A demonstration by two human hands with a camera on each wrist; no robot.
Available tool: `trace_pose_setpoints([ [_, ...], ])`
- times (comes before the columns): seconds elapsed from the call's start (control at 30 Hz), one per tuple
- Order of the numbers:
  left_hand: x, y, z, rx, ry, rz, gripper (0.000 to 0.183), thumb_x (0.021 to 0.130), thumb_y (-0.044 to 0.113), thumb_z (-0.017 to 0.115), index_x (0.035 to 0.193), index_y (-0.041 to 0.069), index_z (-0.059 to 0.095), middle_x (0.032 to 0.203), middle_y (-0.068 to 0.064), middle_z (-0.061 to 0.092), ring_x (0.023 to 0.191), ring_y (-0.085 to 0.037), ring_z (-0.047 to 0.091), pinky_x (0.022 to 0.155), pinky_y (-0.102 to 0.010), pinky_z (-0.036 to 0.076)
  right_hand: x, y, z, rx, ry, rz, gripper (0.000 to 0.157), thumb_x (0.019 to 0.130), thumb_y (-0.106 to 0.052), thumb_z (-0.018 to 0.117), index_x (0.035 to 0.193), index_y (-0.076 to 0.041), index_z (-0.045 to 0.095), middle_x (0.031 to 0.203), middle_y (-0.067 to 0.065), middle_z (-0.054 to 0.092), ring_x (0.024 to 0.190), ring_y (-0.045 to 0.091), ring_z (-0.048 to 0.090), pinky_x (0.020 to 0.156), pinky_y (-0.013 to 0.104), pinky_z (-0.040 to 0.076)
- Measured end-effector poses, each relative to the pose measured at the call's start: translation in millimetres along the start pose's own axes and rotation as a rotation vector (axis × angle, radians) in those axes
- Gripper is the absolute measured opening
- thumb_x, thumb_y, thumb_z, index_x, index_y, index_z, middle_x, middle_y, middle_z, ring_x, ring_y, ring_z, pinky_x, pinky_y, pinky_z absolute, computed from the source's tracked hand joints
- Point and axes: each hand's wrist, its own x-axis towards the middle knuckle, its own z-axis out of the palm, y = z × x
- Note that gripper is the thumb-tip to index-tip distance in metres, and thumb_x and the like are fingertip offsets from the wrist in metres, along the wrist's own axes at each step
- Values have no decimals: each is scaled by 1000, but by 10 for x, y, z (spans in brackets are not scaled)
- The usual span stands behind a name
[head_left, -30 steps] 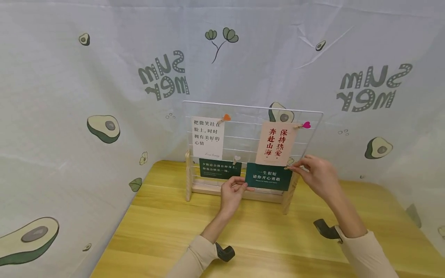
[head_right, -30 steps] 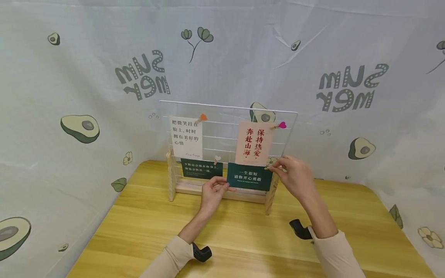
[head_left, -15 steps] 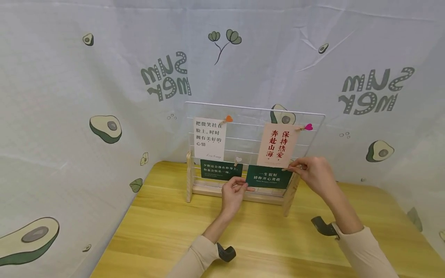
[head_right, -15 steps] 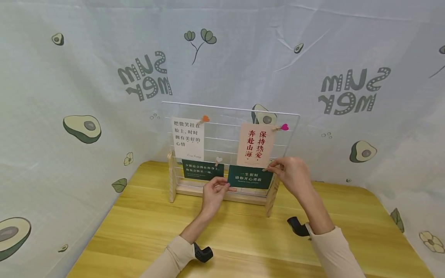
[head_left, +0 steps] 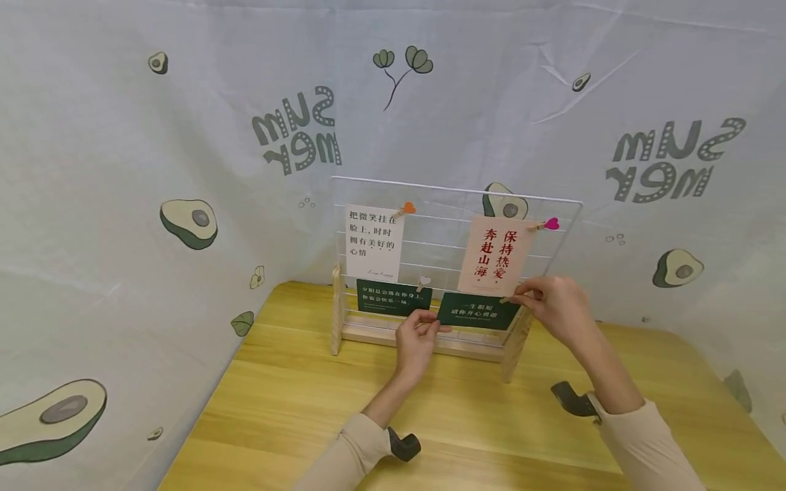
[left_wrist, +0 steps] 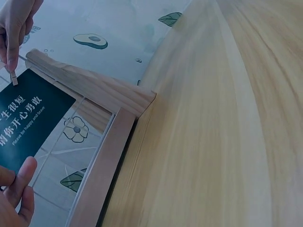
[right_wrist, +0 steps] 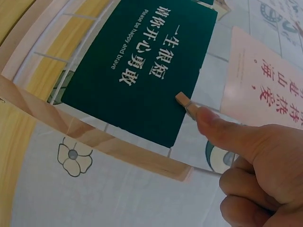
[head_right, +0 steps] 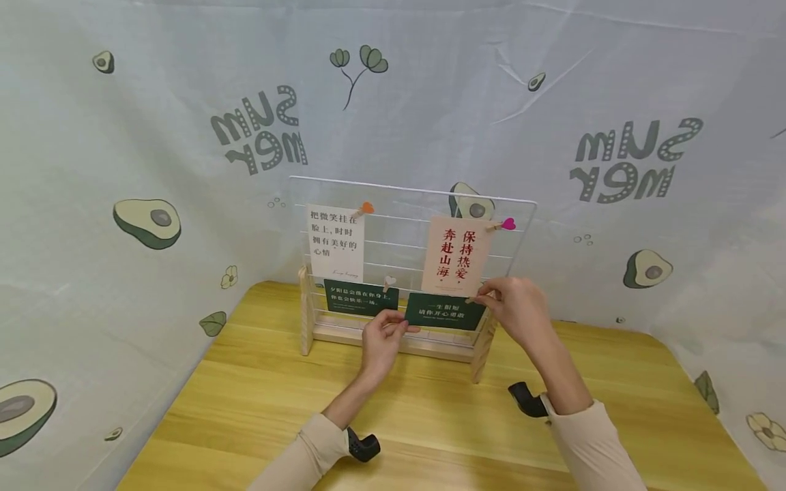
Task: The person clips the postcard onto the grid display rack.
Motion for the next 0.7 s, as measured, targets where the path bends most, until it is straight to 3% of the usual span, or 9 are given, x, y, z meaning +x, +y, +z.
trace_pose_setpoints([
  [0.1, -18, 38, 4, 58, 16, 22, 10, 98, -8, 61, 106, -7, 66, 97, -25, 75, 54, -18, 66, 43, -14, 23, 14, -14, -9, -7, -14, 4, 8, 86, -5, 82, 88, 2, 78, 71, 13, 73, 56, 14, 47, 48, 24, 32],
  [0.13, -26, 54, 6, 81, 20, 32, 10, 98, -9, 61, 106, -6, 67, 95, -24, 76, 49, -14, 59, 43, -14, 23, 19, -20, -12, -12, -18, 4, 9, 86, -6, 82, 89, 2, 78, 68, 11, 71, 56, 14, 45, 48, 24, 31],
  [0.2, -46, 91, 8, 149, 31, 79, 11, 97, -9, 61, 106, -6, 67, 93, -22, 78, 48, -14, 58, 45, -14, 26, 28, -32, -12, -25, -26, 6, 11, 87, -8, 82, 91, 1, 78, 63, 6, 64, 55, 14, 42, 49, 25, 28],
  [0.3, -76, 154, 20, 248, 51, 166, 14, 97, -10, 61, 108, -7, 69, 98, -18, 76, 68, -23, 75, 54, -14, 39, 34, -43, -5, -47, -33, 3, 14, 88, -10, 81, 94, 2, 78, 58, 2, 55, 55, 13, 40, 49, 25, 26],
  [0.37, -92, 198, 32, 295, 63, 213, 16, 97, -10, 61, 111, -8, 70, 102, -18, 73, 87, -29, 79, 64, -16, 49, 28, -42, -4, -57, -33, 4, 17, 89, -10, 80, 98, 3, 78, 57, 2, 50, 55, 14, 38, 49, 25, 24],
  [0.53, -113, 269, 44, 325, 64, 221, 19, 98, -8, 60, 115, -7, 69, 110, -17, 69, 91, -28, 78, 90, -35, 60, -77, -20, -3, -23, 11, 15, 20, 91, -8, 78, 107, 2, 77, 56, -1, 42, 55, 13, 34, 49, 25, 23],
  [0.7, -116, 335, -16, 318, 39, 216, 21, 98, -11, 59, 116, -10, 68, 113, -21, 68, 93, -30, 78, 65, -19, 54, -384, 24, 7, 43, 119, -3, 16, 90, -6, 79, 106, -4, 79, 58, -6, 30, 54, 5, 24, 49, 24, 22],
])
